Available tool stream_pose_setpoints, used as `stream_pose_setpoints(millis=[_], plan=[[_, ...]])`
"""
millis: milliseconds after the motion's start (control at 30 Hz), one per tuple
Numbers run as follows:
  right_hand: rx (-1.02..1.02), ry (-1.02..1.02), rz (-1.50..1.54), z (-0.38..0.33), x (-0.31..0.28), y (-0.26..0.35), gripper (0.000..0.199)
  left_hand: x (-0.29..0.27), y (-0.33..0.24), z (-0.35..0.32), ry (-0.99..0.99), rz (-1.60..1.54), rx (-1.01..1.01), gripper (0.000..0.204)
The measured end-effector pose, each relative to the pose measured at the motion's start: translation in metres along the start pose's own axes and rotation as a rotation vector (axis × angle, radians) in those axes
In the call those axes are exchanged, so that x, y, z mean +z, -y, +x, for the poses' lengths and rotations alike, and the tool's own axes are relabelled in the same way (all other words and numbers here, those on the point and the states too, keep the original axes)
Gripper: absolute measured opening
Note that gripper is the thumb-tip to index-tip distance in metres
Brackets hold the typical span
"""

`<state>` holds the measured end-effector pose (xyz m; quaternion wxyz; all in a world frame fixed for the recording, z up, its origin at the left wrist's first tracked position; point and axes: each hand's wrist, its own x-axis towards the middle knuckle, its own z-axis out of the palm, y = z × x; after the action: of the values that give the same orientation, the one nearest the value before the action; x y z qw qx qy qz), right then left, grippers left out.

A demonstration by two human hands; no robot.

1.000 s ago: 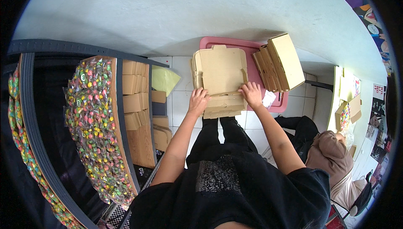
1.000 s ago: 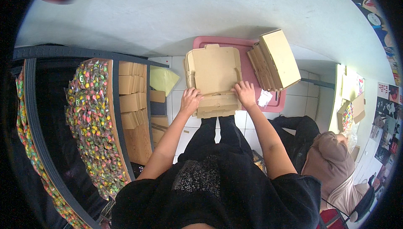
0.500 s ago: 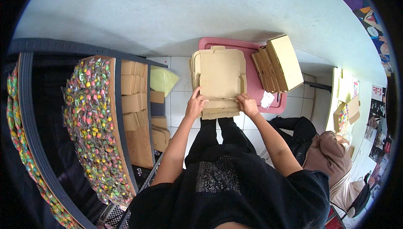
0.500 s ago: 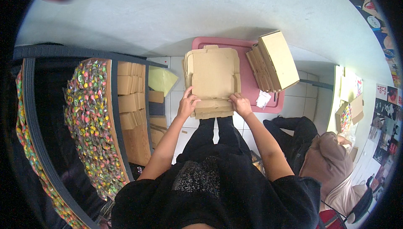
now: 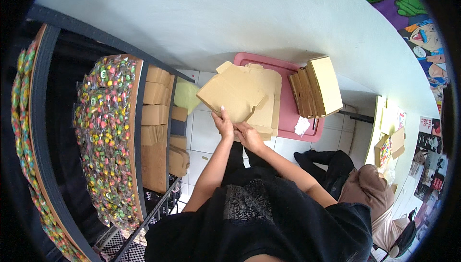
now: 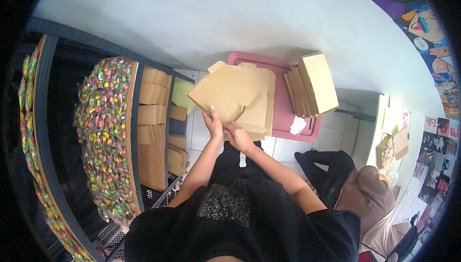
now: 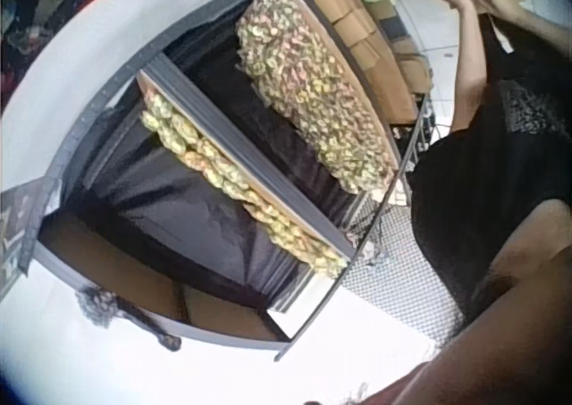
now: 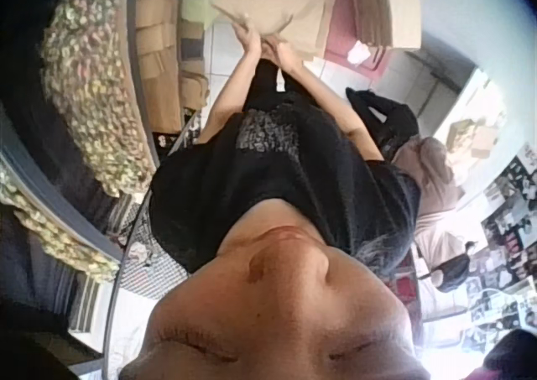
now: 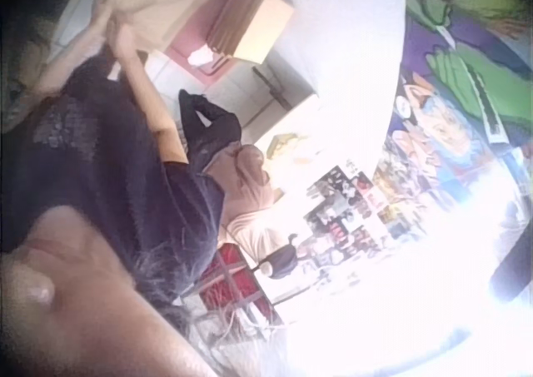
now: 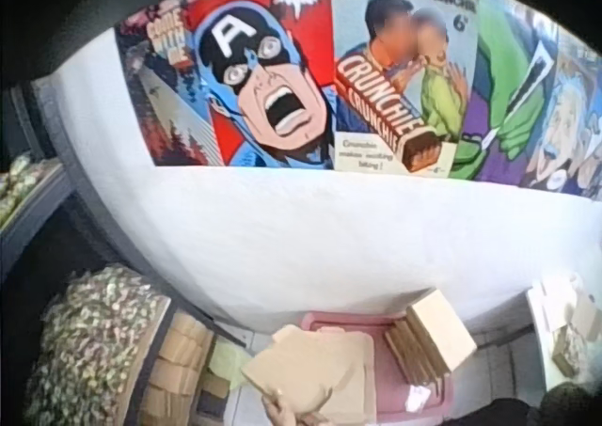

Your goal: The person assembles flat-packed cardboard boxes by hand. They pick up a flat sheet, fold the side flaps and bottom panels to form a box, and place the finished box on a growing stack on a pink tray. The process is repeated continuously throughout the clip.

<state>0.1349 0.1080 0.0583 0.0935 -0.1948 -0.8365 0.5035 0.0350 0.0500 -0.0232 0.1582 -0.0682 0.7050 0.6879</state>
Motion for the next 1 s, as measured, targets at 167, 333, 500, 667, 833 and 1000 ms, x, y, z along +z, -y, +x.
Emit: stream_pose_setpoints(millis=[167, 333, 500, 667, 833, 1000], plan=[[-0.013, -0.168, 0.128, -0.009, -0.029, 0.002, 0.032, -0.026, -0.031, 0.011, 0.036, -0.176, -0.002, 0.037], [0.150, -0.355, -0.046, 0.000, -0.066, -0.047, 0.029, -0.036, -0.035, -0.001, 0.261, -0.224, -0.259, 0.039], [-0.020, -0.259, -0.343, 0.029, -0.088, -0.061, 0.040, -0.042, -0.005, -0.012, 0.485, -0.031, -0.279, 0.042], [0.117, -0.002, -0.173, 0.080, -0.094, -0.067, 0.039, -0.044, -0.007, -0.026, 0.556, 0.007, -0.229, 0.043], [0.243, -0.164, -0.235, 0.091, -0.054, -0.076, 0.019, -0.038, -0.003, -0.028, 0.565, 0.101, -0.157, 0.047], [0.254, -0.248, -0.102, 0.095, -0.032, -0.085, 0.021, -0.017, -0.011, -0.032, 0.452, 0.227, -0.098, 0.048]])
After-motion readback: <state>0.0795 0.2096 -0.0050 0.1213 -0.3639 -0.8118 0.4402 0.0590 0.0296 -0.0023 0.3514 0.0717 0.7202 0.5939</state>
